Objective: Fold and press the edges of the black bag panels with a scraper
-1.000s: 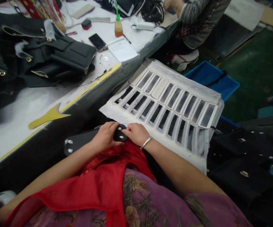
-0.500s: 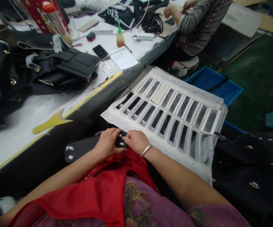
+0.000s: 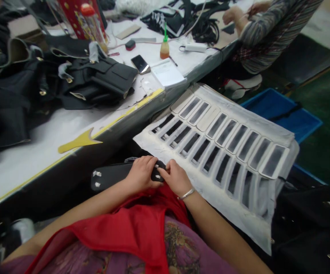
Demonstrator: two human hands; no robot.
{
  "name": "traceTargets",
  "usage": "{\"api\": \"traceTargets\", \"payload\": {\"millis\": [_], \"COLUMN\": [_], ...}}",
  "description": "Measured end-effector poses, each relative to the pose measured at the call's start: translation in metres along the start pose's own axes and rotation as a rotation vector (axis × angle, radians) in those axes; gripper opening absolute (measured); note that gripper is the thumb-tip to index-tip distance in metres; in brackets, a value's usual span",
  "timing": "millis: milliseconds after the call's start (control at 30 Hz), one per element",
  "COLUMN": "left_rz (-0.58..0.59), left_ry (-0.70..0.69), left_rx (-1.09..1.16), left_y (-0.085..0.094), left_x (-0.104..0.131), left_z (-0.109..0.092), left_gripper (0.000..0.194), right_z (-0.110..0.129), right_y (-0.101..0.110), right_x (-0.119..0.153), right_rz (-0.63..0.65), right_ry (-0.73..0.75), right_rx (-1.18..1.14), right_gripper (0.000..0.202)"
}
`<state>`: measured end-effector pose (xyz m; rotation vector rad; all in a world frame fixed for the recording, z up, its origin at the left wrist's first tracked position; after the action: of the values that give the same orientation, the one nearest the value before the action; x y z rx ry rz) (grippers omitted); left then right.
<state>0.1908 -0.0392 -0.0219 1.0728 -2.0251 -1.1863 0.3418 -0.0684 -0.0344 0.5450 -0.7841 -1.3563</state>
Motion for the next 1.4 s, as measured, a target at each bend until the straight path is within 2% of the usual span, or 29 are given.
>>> {"api": "traceTargets", "payload": {"millis": [67, 133, 200, 267, 300, 367, 433, 500, 567, 633, 700, 800, 867, 967, 1233, 1400], "left_rz": [-0.005, -0.103, -0.306, -0.481, -0.503, -0.417, -0.287, -0.208, -0.183, -0.19, -0.196, -0.211, -0.214, -0.208, -0.187, -0.198], "left_ry": [-0.063, -0.067, 0.115, 0.431, 0.578, 0.743, 0.778, 0.778, 0.793, 0.817, 0.828, 0.825, 0.829, 0.844, 0.827, 0.825], "left_rx": [0.095, 0.198, 0.257, 0.304, 0.351, 0.486, 0.628, 0.741, 0.816, 0.856, 0.881, 0.907, 0.928, 0.98, 1.06, 1.04], "left_y": [0.013, 0.031, 0.051, 0.066, 0.069, 0.069, 0.064, 0.059, 0.057, 0.056, 0.057, 0.056, 0.055, 0.053, 0.051, 0.051], "left_x": [0.007, 0.023, 0.049, 0.082, 0.098, 0.124, 0.138, 0.142, 0.14, 0.138, 0.136, 0.137, 0.137, 0.138, 0.139, 0.141], "left_z": [0.005, 0.021, 0.049, 0.083, 0.101, 0.129, 0.145, 0.15, 0.149, 0.147, 0.147, 0.15, 0.152, 0.155, 0.16, 0.16], "left_gripper": [0.079, 0.079, 0.057, 0.031, 0.027, 0.028, 0.031, 0.034, 0.034, 0.035, 0.034, 0.033, 0.032, 0.031, 0.028, 0.026], "right_z": [-0.001, -0.003, -0.004, -0.006, -0.006, -0.004, 0.006, 0.025, 0.053, 0.084, 0.112, 0.139, 0.148, 0.152, 0.152, 0.155], "right_y": [-0.004, -0.006, -0.006, -0.005, -0.002, 0.005, 0.013, 0.017, 0.012, -0.006, -0.032, -0.073, -0.092, -0.104, -0.104, -0.111], "right_x": [0.0, -0.002, -0.006, -0.01, -0.011, -0.013, -0.017, -0.021, -0.025, -0.029, -0.032, -0.036, -0.039, -0.041, -0.043, -0.043], "right_rz": [-0.004, 0.014, 0.049, 0.098, 0.125, 0.164, 0.121, 0.01, -0.056, -0.014, 0.085, 0.209, 0.254, 0.272, 0.288, 0.298], "right_ry": [0.005, 0.024, 0.052, 0.069, 0.07, 0.083, 0.134, 0.247, 0.419, 0.61, 0.756, 0.855, 0.857, 0.848, 0.882, 0.896], "right_rx": [-0.066, -0.081, -0.04, 0.013, 0.033, 0.075, 0.141, 0.221, 0.274, 0.289, 0.294, 0.314, 0.333, 0.355, 0.38, 0.386], "right_gripper": [0.03, 0.038, 0.042, 0.042, 0.042, 0.044, 0.046, 0.045, 0.041, 0.041, 0.049, 0.068, 0.075, 0.078, 0.078, 0.073]}}
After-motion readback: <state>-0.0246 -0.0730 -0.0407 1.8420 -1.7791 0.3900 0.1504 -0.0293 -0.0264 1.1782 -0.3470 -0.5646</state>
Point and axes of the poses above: each hand's wrist, its own x-axis away from the middle knuckle, its own y-axis out of the back of the hand, z = x × y, the point moved 1 cm from there along -x, towards the middle knuckle, and after that the axes turned 4 degrees about y, right-handed, at the moved point
